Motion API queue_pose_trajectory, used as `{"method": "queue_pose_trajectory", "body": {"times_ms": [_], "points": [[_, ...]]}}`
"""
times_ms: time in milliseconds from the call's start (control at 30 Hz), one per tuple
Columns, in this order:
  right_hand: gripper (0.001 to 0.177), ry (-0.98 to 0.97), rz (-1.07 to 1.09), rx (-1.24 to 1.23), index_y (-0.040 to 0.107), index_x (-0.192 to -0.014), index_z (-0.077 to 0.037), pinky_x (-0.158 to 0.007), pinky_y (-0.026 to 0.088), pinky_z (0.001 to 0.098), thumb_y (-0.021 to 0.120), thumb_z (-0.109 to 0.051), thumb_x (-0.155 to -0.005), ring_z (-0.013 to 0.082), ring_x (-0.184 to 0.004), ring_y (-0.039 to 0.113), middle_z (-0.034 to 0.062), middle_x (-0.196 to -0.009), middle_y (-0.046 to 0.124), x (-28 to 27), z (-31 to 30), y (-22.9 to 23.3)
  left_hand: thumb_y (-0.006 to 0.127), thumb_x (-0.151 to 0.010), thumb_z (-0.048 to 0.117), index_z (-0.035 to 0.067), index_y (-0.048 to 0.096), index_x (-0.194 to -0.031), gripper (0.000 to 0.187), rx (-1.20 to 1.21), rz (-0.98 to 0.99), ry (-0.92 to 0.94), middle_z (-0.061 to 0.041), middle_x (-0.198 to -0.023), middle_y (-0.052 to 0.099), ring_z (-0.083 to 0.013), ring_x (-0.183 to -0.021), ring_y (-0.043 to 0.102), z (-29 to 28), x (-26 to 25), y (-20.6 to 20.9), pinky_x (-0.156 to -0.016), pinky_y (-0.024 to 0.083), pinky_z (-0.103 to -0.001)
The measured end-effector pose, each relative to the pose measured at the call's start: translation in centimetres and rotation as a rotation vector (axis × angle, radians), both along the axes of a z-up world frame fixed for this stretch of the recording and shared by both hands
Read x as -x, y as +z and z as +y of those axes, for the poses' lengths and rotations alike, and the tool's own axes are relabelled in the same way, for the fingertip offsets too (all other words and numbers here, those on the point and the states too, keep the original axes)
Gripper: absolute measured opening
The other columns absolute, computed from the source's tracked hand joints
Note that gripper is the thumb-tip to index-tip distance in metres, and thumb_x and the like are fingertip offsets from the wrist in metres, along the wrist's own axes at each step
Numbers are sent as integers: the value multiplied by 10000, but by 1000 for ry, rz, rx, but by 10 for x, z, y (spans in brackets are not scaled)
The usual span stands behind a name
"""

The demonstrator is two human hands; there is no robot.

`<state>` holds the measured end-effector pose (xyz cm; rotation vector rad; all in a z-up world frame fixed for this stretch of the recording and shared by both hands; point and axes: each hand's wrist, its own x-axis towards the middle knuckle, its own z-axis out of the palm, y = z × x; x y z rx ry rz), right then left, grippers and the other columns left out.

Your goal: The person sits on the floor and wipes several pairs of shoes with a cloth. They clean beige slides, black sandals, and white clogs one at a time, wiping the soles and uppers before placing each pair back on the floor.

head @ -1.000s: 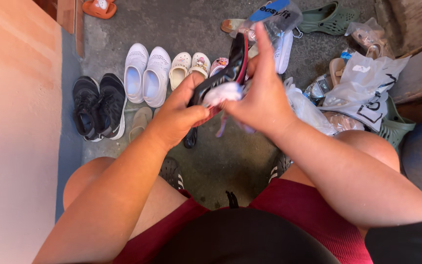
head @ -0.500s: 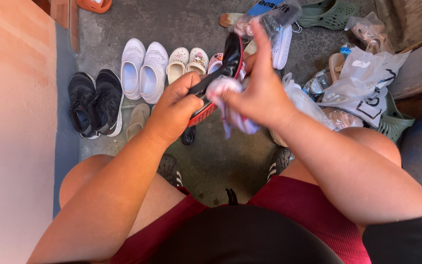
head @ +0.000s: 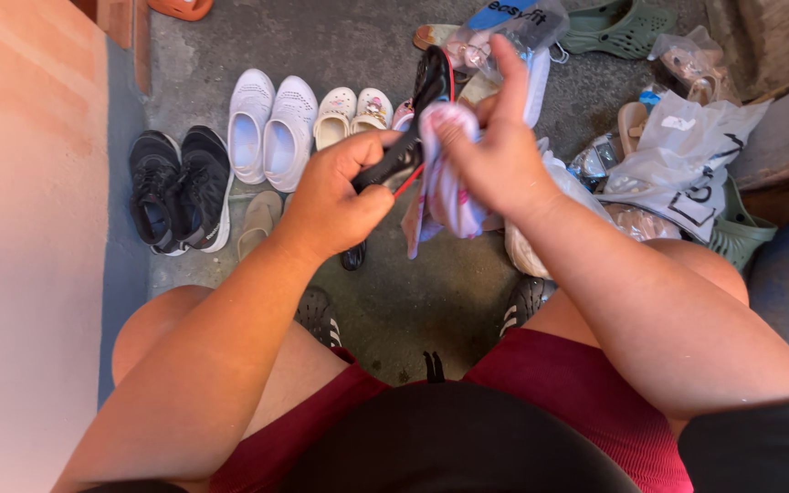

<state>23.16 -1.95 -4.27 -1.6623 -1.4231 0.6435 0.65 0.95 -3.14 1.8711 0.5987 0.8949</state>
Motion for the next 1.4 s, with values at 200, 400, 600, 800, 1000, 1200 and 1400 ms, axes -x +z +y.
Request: {"method": "queue_pose_trajectory", "body": {"times_ms": [200, 400, 600, 800, 1000, 1200, 1400], "points": [[1038, 133, 48, -120, 61, -1637, -116, -796, 555, 345, 836, -243, -958, 208, -862, 678, 92, -919, 641, -3, -7, -10, 609, -857, 13, 27, 574, -885, 47, 308, -102, 4, 37, -1035, 658, -28, -768, 508, -7, -6, 6, -672, 435, -220], [1038, 131, -94, -239, 62, -1690, -114, -773, 521, 327, 831, -203, -998, 193, -818, 564, 57, -885, 516, -13, 3, -28, 517, -863, -10, 56, 548, -865, 73, 483, -223, 0, 11, -871, 627, -43, -746, 522, 1, -1, -7, -660, 455, -230], [1061, 99, -80, -266, 80, -1669, -109, -785, 538, 305, 875, -197, -973, 155, -834, 584, 26, -912, 521, -29, 6, -22, 522, -846, 12, 63, 536, -841, 52, 596, -296, -37, -35, -874, 655, -77, -728, 552, 3, 1, -13, -670, 478, -243], [986, 95, -190, -287, 102, -1673, -92, -813, 552, 306, 822, -118, -1000, 171, -884, 616, 71, -960, 568, -22, 6, -22, 495, -815, 66, 48, 555, -930, 130, 905, -519, -20, -88, -925, 631, -167, -792, 626, 10, 1, -15, -762, 566, -333], [566, 123, 343, -382, 326, -1508, -60, -913, 558, 289, 715, -56, -1098, 138, -967, 625, 64, -1103, 642, -51, 9, -21, 503, -849, 94, 69, 549, -950, 114, 1016, -706, 11, -110, -1034, 623, -220, -907, 660, 12, -1, -11, -874, 577, -400], [717, 107, -61, -378, 379, -1251, -50, -715, 477, 303, 912, -116, -775, 172, -845, 504, 106, -941, 483, -6, -6, -21, 616, -805, -12, 21, 445, -821, 174, 4, -109, 40, -173, -1472, 573, -219, -1172, 565, -11, -13, -11, -974, 449, -342], [383, 56, 509, -385, 384, -1231, -82, -869, 512, 253, 670, -119, -979, 97, -959, 576, 14, -1038, 588, -24, 26, -4, 684, -745, -4, 34, 413, -716, 275, -125, 96, -17, -228, -1627, 450, -250, -1201, 649, -19, -14, 4, -918, 488, -337]]}}
